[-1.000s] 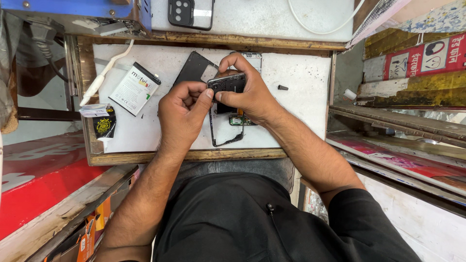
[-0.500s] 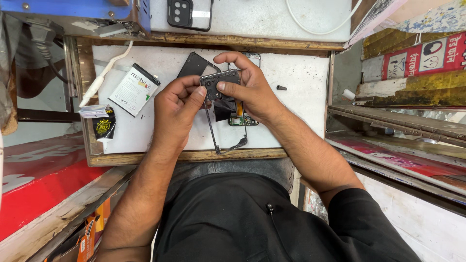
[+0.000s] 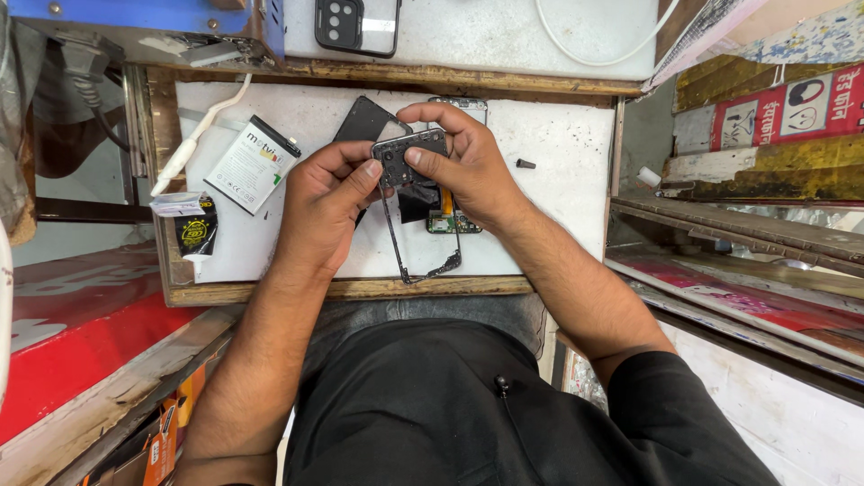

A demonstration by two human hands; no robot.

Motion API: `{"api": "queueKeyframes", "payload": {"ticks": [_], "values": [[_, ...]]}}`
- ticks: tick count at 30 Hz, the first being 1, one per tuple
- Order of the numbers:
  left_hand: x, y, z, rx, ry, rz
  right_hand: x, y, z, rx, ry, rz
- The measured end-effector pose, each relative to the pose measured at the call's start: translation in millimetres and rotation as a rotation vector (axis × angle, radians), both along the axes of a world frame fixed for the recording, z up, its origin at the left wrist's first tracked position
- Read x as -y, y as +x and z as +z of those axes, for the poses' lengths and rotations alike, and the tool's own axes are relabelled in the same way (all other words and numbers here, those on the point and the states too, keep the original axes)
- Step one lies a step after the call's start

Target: The person disassembles a smartphone, removes the camera module from the back cover, and transfers it to the phone's main body. They then place a new battery into the phone chassis.

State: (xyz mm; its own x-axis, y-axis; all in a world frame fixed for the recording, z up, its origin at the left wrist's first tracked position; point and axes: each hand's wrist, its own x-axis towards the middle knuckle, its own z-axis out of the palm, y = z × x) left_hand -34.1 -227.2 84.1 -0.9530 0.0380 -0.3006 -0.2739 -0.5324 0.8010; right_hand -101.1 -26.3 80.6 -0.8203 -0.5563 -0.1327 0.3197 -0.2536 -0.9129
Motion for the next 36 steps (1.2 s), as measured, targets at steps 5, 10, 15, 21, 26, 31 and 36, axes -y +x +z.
{"api": "queueKeyframes", "payload": {"ticks": [5, 10, 15, 21, 26, 31, 36], "values": [[1.1, -1.7, -0.6, 0.011, 0.008, -0.013, -0.1, 0.8, 2.3, -0.011, 0.025, -0.010], [2.3, -2.1, -2.1, 0.014, 0.034, -0.021, 0.9, 1.6, 4.2, -0.031, 0.027, -0.017], [2.7, -1.7, -3.7, 0.004, 0.038, -0.026, 0.3, 2.7, 6.7, -0.040, 0.050, -0.018], [1.7, -1.0, -6.0, -0.001, 0.054, -0.020, -0.9, 2.5, 6.5, -0.055, 0.062, -0.012], [0.6, 0.2, -3.8, -0.063, -0.005, -0.021, -1.9, 2.6, 5.4, -0.104, 0.070, -0.011], [-2.0, 1.0, 0.2, -0.107, -0.136, -0.002, -2.8, 4.6, 1.0, -0.097, 0.044, -0.018], [-6.7, -0.7, 8.1, -0.110, -0.197, 0.047, -0.5, 5.6, -6.1, 0.002, 0.007, -0.059]]}}
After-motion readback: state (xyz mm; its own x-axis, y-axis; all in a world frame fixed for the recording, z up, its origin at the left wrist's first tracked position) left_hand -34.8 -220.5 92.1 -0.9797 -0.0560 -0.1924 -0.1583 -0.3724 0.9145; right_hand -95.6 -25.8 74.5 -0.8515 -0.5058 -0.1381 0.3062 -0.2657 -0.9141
